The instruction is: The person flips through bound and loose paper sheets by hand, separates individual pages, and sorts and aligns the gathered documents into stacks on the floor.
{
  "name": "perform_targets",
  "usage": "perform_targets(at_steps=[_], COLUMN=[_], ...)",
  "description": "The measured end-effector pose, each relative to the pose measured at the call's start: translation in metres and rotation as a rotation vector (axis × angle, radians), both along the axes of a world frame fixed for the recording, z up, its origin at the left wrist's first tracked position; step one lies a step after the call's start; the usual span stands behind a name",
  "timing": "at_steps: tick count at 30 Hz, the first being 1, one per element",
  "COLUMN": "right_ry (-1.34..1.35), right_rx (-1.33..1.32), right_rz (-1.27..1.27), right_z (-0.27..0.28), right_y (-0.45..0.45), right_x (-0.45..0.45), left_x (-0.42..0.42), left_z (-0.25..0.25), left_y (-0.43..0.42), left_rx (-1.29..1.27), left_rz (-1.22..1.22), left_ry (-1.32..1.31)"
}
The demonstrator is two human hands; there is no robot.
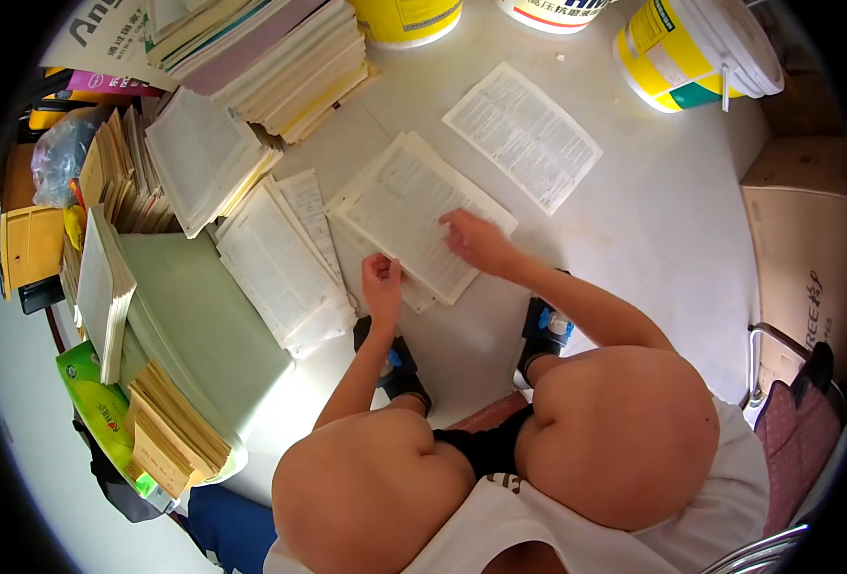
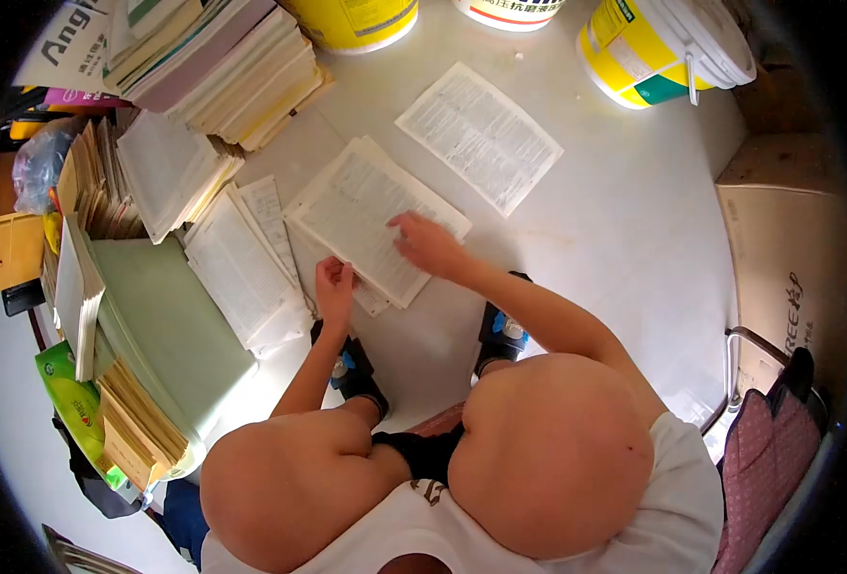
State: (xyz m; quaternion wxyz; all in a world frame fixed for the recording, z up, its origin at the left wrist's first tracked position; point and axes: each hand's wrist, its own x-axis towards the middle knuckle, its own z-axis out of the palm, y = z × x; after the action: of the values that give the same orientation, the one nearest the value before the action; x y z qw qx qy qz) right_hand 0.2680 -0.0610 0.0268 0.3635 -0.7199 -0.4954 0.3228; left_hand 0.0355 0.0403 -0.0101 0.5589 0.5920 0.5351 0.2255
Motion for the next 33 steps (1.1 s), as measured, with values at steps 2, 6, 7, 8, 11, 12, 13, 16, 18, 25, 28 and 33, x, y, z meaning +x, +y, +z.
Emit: perform_targets(at_steps=[2, 6, 7, 8, 11, 12, 13, 16, 18, 25, 28, 33], right_ry=[0.153, 0.231, 0.165, 0.166, 0.26, 0.255, 0.251, 0.21, 0.212, 0.223, 0.242, 0.289], right_rx=[-0.06, -0.14, -0.094, -0.093, -0.108, -0.133, -0.16, -0.1, -0.101, -0.143, -0.156, -0.118], right_rz=[0.023, 0.084, 0.088, 0.089, 0.013, 0.012, 0.012, 0.006, 0.008, -0.003, 0.0, -0.018], right_z=[0.001, -0.002, -0.004, -0.005, -0.008, -0.008, -0.008, -0.01, -0.01, -0.012, -0.007, -0.025], right_y=[-0.001, -0.01, -0.011, -0.011, -0.009, -0.009, -0.009, -0.008, -0.008, -0.004, -0.002, -0.002], right_x=[-0.025, -0.059, -0.063, -0.066, -0.07, -0.069, -0.068, -0.07, -0.07, -0.073, -0.07, -0.068], left_x=[-0.002, -0.005, -0.005, -0.008, -0.018, -0.016, -0.016, -0.015, -0.015, -0.01, -0.011, -0.012], left_z=[-0.001, 0.002, 0.003, 0.001, -0.007, -0.005, -0.003, 0.003, 0.007, 0.019, 0.016, 0.015], left_y=[-0.009, -0.02, -0.02, -0.019, -0.018, -0.021, -0.022, -0.018, -0.016, -0.018, -0.016, -0.017], left_rx=[-0.021, -0.225, -0.294, -0.293, -0.324, -0.355, -0.387, -0.447, -0.451, -0.379, -0.377, -0.352], left_rz=[-0.006, -0.13, -0.147, -0.146, -0.186, -0.148, -0.111, -0.124, -0.154, -0.179, -0.198, -0.203], left_ry=[-0.053, -0.07, -0.101, -0.1, -0.142, -0.175, -0.206, -0.218, -0.208, -0.195, -0.189, -0.173])
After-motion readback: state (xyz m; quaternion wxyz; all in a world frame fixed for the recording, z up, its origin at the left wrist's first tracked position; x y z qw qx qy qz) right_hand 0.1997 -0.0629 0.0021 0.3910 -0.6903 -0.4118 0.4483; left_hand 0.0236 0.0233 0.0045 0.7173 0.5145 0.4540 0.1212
